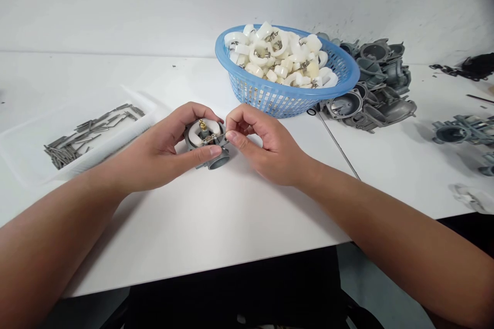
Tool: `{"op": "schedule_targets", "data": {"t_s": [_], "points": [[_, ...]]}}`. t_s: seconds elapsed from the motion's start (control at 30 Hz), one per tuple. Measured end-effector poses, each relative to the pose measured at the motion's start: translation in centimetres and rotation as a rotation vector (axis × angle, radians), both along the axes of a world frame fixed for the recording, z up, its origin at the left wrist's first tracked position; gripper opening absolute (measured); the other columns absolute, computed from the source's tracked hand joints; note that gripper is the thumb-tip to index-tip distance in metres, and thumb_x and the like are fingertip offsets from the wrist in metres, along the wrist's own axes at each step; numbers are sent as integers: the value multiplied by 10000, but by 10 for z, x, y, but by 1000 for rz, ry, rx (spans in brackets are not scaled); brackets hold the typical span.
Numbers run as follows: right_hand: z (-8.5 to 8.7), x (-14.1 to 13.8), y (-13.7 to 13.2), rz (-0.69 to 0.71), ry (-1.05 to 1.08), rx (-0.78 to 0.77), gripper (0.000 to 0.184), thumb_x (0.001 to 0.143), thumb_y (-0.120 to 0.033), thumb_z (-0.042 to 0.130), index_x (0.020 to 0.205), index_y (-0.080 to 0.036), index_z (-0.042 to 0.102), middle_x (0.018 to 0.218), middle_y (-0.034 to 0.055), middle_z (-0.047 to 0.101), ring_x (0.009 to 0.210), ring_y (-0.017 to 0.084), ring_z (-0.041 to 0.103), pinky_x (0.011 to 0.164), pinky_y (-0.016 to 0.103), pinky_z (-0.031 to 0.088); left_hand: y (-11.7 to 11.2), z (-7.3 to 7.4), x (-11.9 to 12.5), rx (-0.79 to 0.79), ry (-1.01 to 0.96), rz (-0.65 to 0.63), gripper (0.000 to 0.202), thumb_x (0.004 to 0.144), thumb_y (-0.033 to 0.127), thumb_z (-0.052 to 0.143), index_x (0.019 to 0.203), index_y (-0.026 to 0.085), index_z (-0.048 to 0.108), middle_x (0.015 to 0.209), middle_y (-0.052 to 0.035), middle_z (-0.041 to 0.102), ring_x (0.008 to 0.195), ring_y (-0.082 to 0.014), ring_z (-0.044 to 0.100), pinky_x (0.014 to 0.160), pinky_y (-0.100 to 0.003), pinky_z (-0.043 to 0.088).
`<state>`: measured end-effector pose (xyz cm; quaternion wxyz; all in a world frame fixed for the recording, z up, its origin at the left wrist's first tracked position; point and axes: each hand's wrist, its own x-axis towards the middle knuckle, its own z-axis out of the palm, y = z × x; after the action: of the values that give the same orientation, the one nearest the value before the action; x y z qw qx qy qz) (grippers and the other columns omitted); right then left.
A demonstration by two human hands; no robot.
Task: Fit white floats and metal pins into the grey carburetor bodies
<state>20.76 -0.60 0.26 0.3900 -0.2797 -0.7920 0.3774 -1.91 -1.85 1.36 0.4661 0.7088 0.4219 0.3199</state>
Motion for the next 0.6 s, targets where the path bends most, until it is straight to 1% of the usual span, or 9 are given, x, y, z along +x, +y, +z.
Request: {"op": "schedule_targets", "data": {"t_s": [0.1, 0.2, 0.27, 0.33, 0.47, 0.53, 0.6], "points": [[-1, 0, 0, -3, 16, -2, 139, 1000, -289, 569, 885, -225, 528, 906, 7, 577, 844, 146, 530, 810, 306, 463, -2, 4, -2, 58, 89, -92, 288, 975, 364, 674, 1247, 331, 586, 979, 27, 593, 752, -139, 481, 644, -281, 416], [-2, -1, 0, 2, 49, -3, 147, 999, -303, 599, 890, -212, 560, 906, 5, 597, 828, 135, 532, 791, 296, 455, -3, 8, -4, 21, 93, -137, 296, 1030, 363, 595, 1312, 309, 524, 1004, 23, 567, 809, -134, 470, 677, -269, 414], [-2, -1, -1, 9, 65, -22, 156, 996, -316, 615, 894, -204, 576, 900, 5, 602, 814, 130, 529, 778, 290, 455, -3, 9, -4, 0, 79, -154, 308, 1036, 368, 585, 1329, 303, 515, 1054, 10, 569, 886, -148, 496, 715, -276, 432], [-2, -1, -2, 15, 67, -58, 166, 994, -328, 623, 900, -196, 587, 896, 10, 603, 812, 130, 531, 769, 285, 457, 0, 7, -6, -21, 60, -170, 309, 1024, 364, 607, 1319, 307, 533, 1081, -3, 577, 916, -163, 514, 718, -287, 448], [-1, -3, -6, 27, 83, -128, 136, 982, -289, 628, 905, -179, 608, 889, 16, 603, 819, 131, 541, 766, 280, 461, 5, 3, -10, -44, -2, -224, 320, 971, 343, 682, 1273, 307, 583, 1013, -15, 590, 840, -180, 529, 673, -310, 470], [1, -4, -8, 13, 75, -139, 110, 971, -254, 630, 898, -173, 615, 882, 16, 603, 815, 129, 545, 762, 278, 460, 6, 3, -11, -58, -27, -257, 293, 1004, 314, 640, 1290, 300, 578, 1029, -15, 577, 854, -166, 526, 699, -296, 476], [3, -4, -11, -11, 52, -134, 102, 964, -241, 632, 891, -170, 623, 868, 15, 603, 795, 125, 542, 742, 274, 455, 5, 4, -11, -70, -45, -294, 274, 1045, 277, 581, 1318, 287, 559, 1070, -14, 558, 888, -139, 520, 721, -259, 470]]}}
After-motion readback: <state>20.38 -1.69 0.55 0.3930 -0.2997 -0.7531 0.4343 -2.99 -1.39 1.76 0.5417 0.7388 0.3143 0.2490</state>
